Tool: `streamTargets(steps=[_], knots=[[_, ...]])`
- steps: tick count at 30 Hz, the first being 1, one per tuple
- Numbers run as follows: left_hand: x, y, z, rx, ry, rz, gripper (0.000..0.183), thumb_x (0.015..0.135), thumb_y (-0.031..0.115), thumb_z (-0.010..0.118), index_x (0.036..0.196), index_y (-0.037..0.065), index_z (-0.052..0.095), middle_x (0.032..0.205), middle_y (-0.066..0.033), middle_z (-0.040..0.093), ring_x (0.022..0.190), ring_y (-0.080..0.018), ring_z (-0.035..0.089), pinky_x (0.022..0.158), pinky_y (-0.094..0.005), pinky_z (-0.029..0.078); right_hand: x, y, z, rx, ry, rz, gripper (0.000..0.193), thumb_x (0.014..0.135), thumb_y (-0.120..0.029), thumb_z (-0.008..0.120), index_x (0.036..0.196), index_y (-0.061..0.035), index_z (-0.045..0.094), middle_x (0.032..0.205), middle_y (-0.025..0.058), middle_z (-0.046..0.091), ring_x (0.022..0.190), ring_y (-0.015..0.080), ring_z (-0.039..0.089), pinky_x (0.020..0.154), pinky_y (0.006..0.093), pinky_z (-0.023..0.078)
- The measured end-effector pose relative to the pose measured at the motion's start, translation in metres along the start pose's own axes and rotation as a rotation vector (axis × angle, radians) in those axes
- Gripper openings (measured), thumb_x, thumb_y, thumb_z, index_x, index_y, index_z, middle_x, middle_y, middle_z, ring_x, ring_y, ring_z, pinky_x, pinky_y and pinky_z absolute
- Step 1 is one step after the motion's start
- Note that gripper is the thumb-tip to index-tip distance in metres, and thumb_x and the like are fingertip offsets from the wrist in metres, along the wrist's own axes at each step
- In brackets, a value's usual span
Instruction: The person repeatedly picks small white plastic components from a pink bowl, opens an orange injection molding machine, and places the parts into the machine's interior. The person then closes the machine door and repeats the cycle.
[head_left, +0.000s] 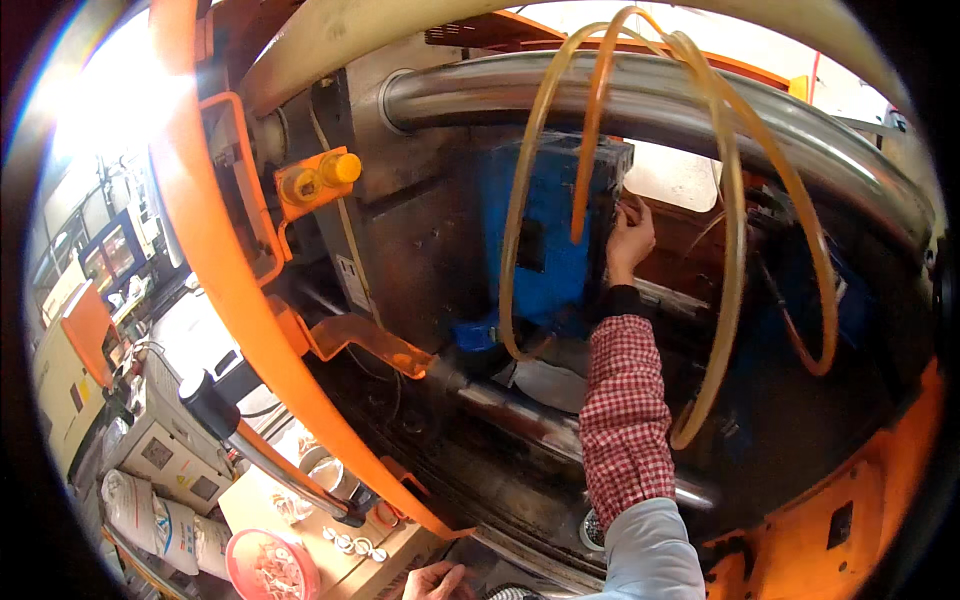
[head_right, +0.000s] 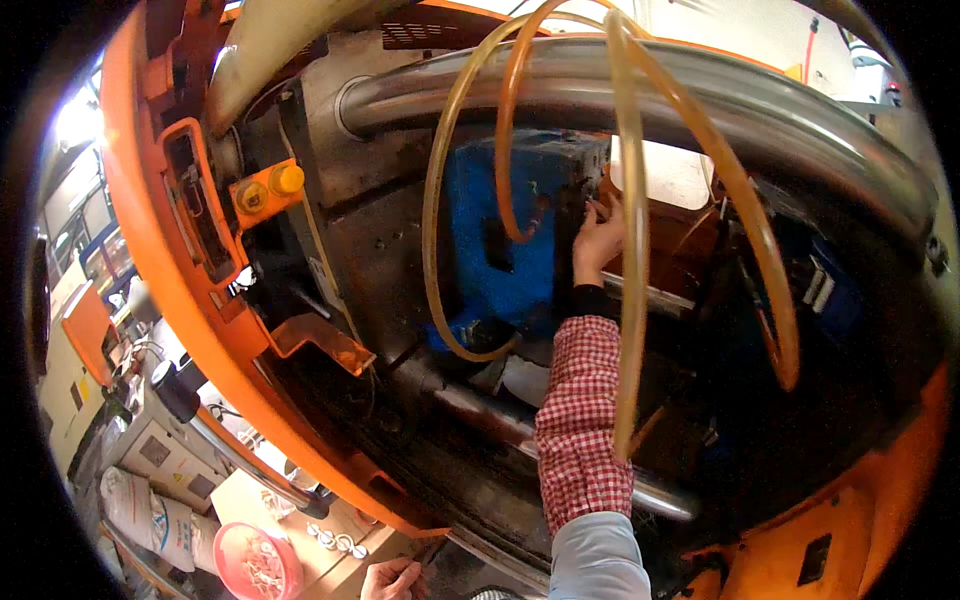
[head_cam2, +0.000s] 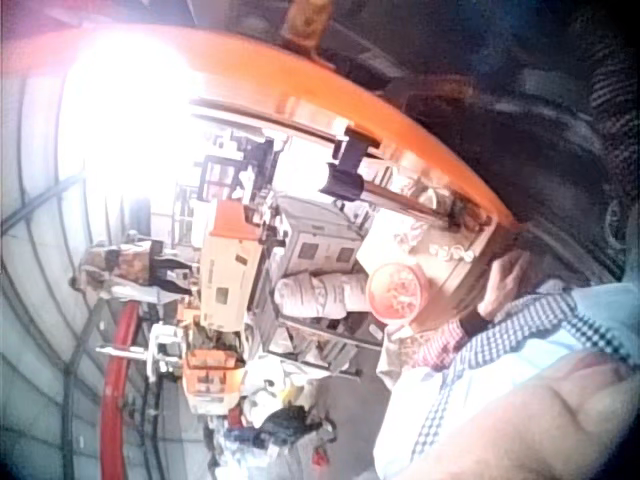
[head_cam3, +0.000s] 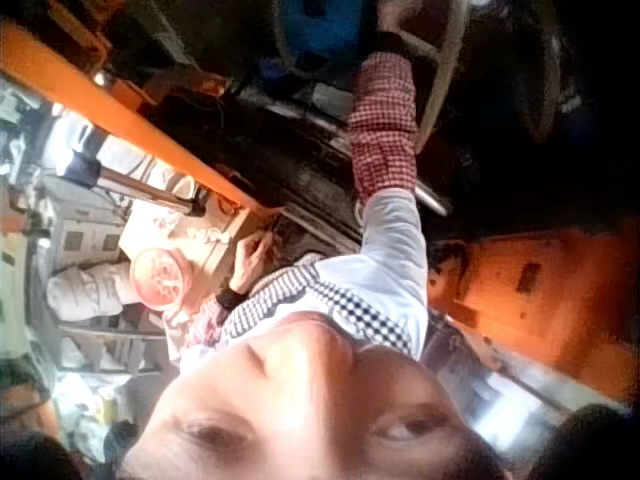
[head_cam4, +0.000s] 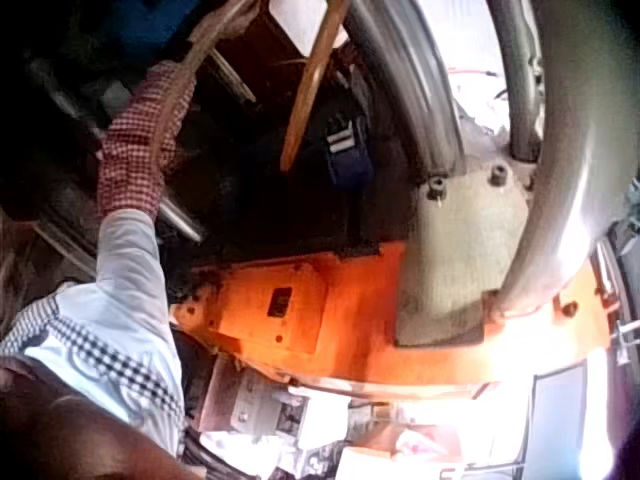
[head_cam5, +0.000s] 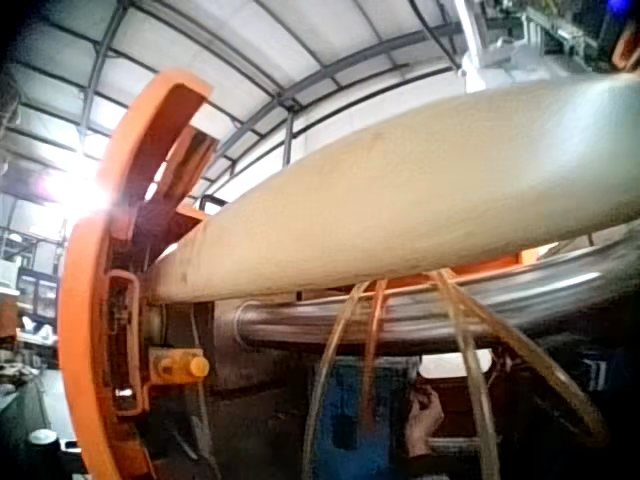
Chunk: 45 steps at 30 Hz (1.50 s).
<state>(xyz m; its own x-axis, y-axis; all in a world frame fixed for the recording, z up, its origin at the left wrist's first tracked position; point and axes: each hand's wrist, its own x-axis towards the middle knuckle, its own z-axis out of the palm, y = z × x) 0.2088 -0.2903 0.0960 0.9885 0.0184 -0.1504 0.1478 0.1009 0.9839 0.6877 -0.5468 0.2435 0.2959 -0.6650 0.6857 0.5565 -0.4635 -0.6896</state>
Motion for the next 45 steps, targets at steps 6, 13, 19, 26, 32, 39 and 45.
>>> streamTargets(steps=[6, 13, 19, 26, 32, 39, 45], knots=[[0.012, -0.009, -0.001, 0.022, 0.013, 0.036, 0.025, 0.095, 0.020, 0.049, 0.091, -0.001, 0.062, 0.065, -0.0029, 0.060, 0.054, -0.0082, 0.052, 0.049, -0.0207, 0.041, 0.015, 0.017, 0.009, -0.137, -0.027, 0.019, 0.034, 0.078, -0.013, 0.066, 0.110, -0.0027, 0.060, 0.086, 0.0071, 0.069, 0.081, 0.0224, 0.066, 0.074, 0.0322, 0.049], [0.023, -0.007, 0.001, 0.048, 0.025, 0.014, 0.023, 0.094, 0.021, 0.050, 0.088, 0.002, 0.061, 0.063, -0.0008, 0.058, 0.052, -0.0065, 0.050, 0.047, -0.0198, 0.038, 0.019, 0.017, 0.006, -0.122, -0.096, -0.104, 0.035, 0.078, -0.012, 0.067, 0.111, -0.0021, 0.060, 0.088, 0.0081, 0.069, 0.082, 0.0239, 0.065, 0.075, 0.0319, 0.048], [0.026, -0.005, 0.005, -0.027, 0.033, -0.042, 0.022, 0.093, 0.021, 0.052, 0.086, 0.002, 0.060, 0.062, 0.0004, 0.055, 0.052, -0.0064, 0.049, 0.047, -0.0193, 0.038, 0.018, 0.004, 0.007, -0.249, -0.178, -0.051, 0.047, 0.076, 0.001, 0.060, 0.122, -0.0015, 0.053, 0.098, 0.0112, 0.067, 0.089, 0.0284, 0.064, 0.081, 0.0372, 0.047], [0.029, -0.012, 0.009, 0.063, -0.015, 0.020, 0.022, 0.092, 0.020, 0.054, 0.083, 0.001, 0.060, 0.061, 0.0011, 0.053, 0.054, -0.0057, 0.048, 0.049, -0.0199, 0.038, 0.006, 0.011, -0.014, -0.064, -0.426, -0.146, 0.068, 0.069, 0.012, 0.043, 0.136, 0.0053, 0.030, 0.121, 0.0171, 0.056, 0.109, 0.0353, 0.053, 0.093, 0.0376, 0.040], [0.029, -0.011, 0.013, -0.073, -0.069, -0.137, 0.022, 0.093, 0.021, 0.054, 0.084, 0.001, 0.061, 0.063, -0.0004, 0.057, 0.054, -0.0066, 0.050, 0.048, -0.0205, 0.040, -0.007, 0.034, -0.046, -0.124, -0.527, 0.198, 0.066, 0.071, 0.013, 0.038, 0.136, 0.0043, 0.030, 0.126, 0.0159, 0.052, 0.116, 0.0310, 0.050, 0.096, 0.0330, 0.039], [0.029, -0.006, 0.010, -0.085, -0.059, -0.082, 0.022, 0.093, 0.020, 0.052, 0.086, 0.000, 0.061, 0.063, -0.0006, 0.057, 0.054, -0.0071, 0.051, 0.048, -0.0205, 0.039, -0.025, 0.036, -0.030, -0.023, -0.497, -0.051, 0.066, 0.072, 0.011, 0.038, 0.137, 0.0048, 0.027, 0.128, 0.0172, 0.050, 0.122, 0.0306, 0.045, 0.100, 0.0341, 0.035], [0.028, -0.007, 0.009, -0.064, -0.034, -0.061, 0.022, 0.093, 0.020, 0.053, 0.088, 0.000, 0.061, 0.062, 0.0000, 0.056, 0.052, -0.0072, 0.050, 0.048, -0.0204, 0.040, -0.021, 0.041, -0.038, 0.001, -0.524, -0.064, 0.066, 0.071, 0.012, 0.038, 0.136, 0.0045, 0.029, 0.128, 0.0176, 0.050, 0.121, 0.0310, 0.045, 0.100, 0.0343, 0.035]])
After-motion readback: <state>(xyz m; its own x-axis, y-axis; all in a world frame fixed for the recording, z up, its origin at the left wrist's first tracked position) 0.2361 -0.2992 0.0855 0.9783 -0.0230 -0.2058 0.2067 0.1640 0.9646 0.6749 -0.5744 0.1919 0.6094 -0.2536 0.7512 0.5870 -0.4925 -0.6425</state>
